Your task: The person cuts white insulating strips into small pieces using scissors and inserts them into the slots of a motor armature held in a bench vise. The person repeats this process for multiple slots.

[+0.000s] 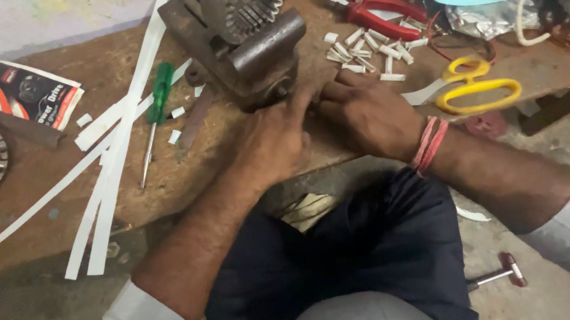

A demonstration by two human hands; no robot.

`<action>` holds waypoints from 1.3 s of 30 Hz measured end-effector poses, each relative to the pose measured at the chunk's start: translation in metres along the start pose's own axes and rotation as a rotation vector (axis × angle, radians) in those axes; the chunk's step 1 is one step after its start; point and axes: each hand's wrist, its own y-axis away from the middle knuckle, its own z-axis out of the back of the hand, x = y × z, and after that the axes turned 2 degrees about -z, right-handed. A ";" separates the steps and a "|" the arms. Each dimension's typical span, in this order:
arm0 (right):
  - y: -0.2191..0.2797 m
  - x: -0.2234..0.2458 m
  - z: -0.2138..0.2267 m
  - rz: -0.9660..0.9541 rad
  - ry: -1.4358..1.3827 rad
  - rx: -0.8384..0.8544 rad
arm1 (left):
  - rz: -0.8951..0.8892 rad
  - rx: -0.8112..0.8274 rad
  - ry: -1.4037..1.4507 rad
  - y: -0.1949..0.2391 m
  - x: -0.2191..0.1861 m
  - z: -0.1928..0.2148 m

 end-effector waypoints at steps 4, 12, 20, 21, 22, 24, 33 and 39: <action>-0.001 0.002 0.002 0.014 0.047 0.045 | -0.004 -0.026 -0.031 -0.001 0.000 -0.004; 0.013 0.010 0.006 0.075 0.090 0.015 | 0.048 0.073 -0.134 0.003 0.001 -0.004; 0.016 -0.001 0.003 0.105 -0.014 -0.012 | -0.249 -0.126 -0.039 0.013 -0.005 0.000; 0.018 -0.002 0.003 0.091 -0.039 -0.008 | -0.162 -0.047 -0.066 0.014 -0.005 0.000; 0.018 -0.004 0.002 0.077 -0.064 -0.003 | -0.076 0.032 -0.094 0.014 -0.006 0.001; 0.017 -0.008 0.002 0.090 -0.089 -0.001 | -0.005 0.089 -0.107 0.011 -0.006 -0.001; 0.011 -0.008 0.004 0.061 -0.054 0.086 | -0.016 0.009 -0.154 0.008 -0.005 -0.009; 0.021 -0.008 0.002 0.064 0.020 0.098 | 0.040 0.062 -0.167 0.012 -0.004 -0.016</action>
